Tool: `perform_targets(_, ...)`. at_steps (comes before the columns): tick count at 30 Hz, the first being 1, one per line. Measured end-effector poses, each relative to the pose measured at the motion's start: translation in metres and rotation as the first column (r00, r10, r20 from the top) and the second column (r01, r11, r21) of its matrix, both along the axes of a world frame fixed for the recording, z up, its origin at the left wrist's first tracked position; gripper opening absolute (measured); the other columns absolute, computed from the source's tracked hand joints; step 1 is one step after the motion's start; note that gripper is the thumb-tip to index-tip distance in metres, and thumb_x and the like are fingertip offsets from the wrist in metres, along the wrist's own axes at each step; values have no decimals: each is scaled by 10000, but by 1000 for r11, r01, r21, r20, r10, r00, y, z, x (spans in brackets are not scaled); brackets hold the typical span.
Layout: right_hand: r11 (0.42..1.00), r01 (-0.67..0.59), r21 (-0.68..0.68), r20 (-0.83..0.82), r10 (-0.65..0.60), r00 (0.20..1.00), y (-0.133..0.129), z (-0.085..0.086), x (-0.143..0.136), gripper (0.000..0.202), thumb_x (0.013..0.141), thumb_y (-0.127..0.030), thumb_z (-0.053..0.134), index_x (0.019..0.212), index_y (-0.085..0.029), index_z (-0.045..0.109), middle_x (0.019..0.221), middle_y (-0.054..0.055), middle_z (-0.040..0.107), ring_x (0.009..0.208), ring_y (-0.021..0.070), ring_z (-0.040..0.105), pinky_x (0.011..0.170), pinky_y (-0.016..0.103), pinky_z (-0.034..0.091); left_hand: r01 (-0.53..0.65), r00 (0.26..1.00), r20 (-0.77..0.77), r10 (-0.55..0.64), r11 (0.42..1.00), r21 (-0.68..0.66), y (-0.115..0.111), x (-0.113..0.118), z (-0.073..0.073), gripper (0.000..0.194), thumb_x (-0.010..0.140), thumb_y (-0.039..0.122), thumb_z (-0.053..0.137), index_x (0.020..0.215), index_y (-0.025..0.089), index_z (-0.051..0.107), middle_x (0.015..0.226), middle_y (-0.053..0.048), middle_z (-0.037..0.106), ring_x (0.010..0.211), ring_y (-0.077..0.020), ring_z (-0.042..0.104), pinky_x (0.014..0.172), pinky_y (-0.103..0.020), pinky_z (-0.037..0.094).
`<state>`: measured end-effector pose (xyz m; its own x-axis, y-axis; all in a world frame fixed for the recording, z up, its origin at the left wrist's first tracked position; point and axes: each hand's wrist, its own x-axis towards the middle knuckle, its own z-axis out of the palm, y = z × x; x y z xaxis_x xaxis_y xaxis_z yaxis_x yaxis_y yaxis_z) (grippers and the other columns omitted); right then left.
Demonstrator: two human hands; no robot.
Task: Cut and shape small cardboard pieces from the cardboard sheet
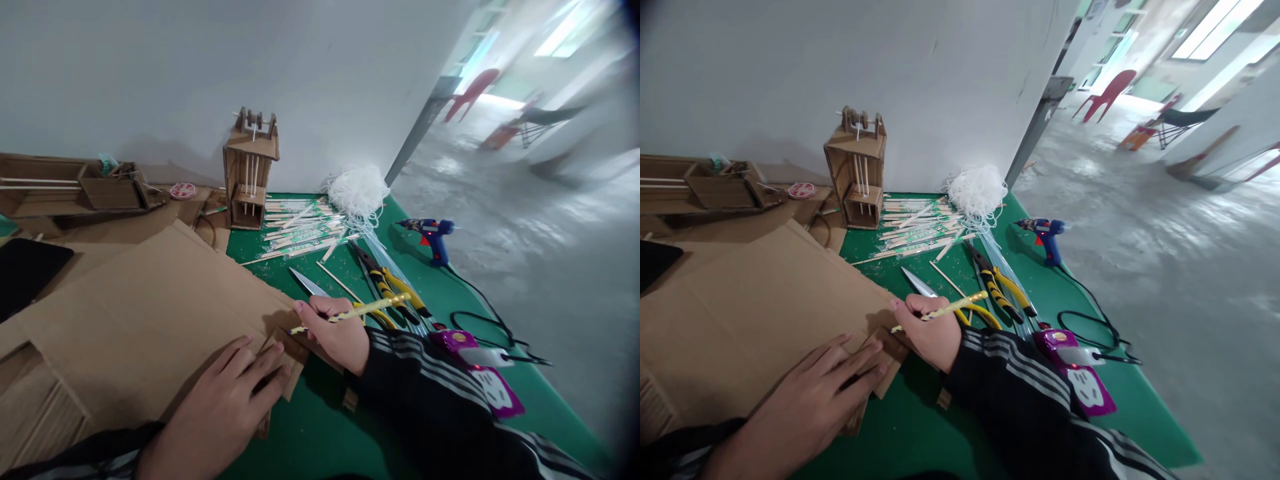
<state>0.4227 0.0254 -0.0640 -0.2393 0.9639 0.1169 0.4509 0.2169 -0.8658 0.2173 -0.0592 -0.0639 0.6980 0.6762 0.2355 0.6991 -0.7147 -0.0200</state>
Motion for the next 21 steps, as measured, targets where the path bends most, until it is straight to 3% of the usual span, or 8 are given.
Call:
perform_targets(10,997,-64,53,13,63,998,0,3,6,493,909,-350,508,518,-216,240,506,-79,198,492,91,227,473,276,183,-2,1000,0,2,1000,11,-1,-1,-3,339,922,321,558,1252,251,599,1347,-22,598,1152,-253,507,1034,-405,336)
perform_targets(21,989,-100,105,24,99,995,-2,6,10,474,903,-316,497,534,-217,216,512,-81,182,494,89,200,463,270,177,-4,1000,-8,4,1000,13,-1,0,-1,350,917,348,570,1252,255,601,1336,-5,608,1154,-246,503,1047,-393,317)
